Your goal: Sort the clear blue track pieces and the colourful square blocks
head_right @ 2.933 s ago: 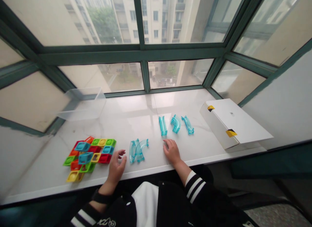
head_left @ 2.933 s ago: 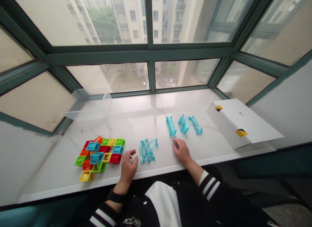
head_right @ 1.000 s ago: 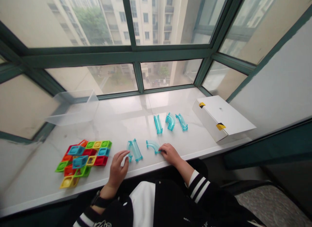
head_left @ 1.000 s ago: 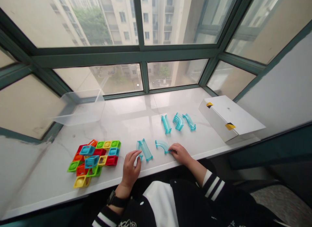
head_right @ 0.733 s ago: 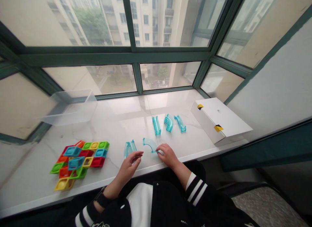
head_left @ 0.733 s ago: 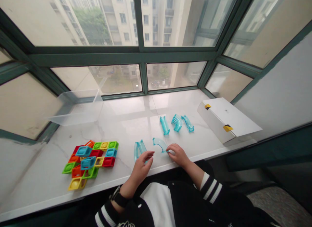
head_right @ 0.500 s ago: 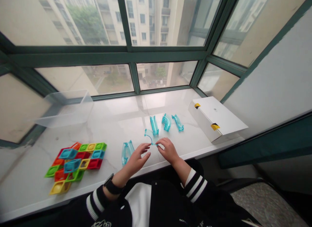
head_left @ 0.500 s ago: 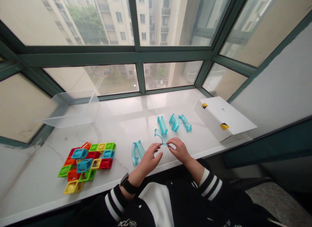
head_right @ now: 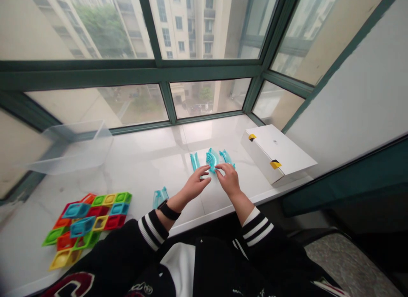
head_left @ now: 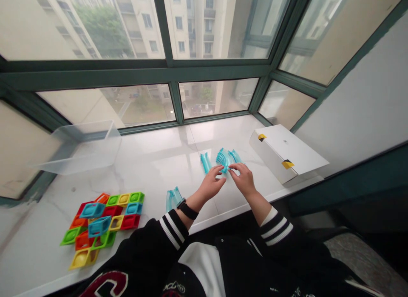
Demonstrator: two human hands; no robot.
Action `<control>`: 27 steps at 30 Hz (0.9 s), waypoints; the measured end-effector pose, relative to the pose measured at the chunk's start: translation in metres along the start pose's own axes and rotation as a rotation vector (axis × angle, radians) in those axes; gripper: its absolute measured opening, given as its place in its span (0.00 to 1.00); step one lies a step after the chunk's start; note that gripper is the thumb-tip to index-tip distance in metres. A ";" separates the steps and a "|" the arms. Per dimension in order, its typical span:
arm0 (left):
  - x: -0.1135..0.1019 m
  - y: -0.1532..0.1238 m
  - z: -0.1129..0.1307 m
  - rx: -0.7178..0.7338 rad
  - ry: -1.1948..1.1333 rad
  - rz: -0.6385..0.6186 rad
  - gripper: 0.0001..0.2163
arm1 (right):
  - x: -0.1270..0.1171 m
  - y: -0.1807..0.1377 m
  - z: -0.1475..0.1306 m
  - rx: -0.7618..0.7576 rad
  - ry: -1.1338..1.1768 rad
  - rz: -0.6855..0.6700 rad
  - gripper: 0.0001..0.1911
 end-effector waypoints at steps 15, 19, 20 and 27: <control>0.009 0.041 -0.018 -0.184 -0.012 0.017 0.33 | 0.018 0.027 0.039 0.051 -0.051 -0.053 0.07; 0.010 0.041 -0.020 -0.193 -0.025 0.000 0.33 | 0.021 0.026 0.040 0.043 -0.057 -0.064 0.07; 0.011 0.042 -0.019 -0.199 -0.023 -0.002 0.33 | 0.022 0.026 0.041 0.041 -0.060 -0.067 0.07; 0.012 0.043 -0.016 -0.243 -0.005 0.008 0.34 | 0.025 0.025 0.041 0.005 -0.066 -0.069 0.09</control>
Point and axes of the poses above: each hand's wrist, its own y-axis towards the middle knuckle, its own x-axis out of the palm, z = x × y, the point moved 1 cm from there along y, towards the middle knuckle, and after that the axes turned 4 degrees about x, right-handed, at the moved point
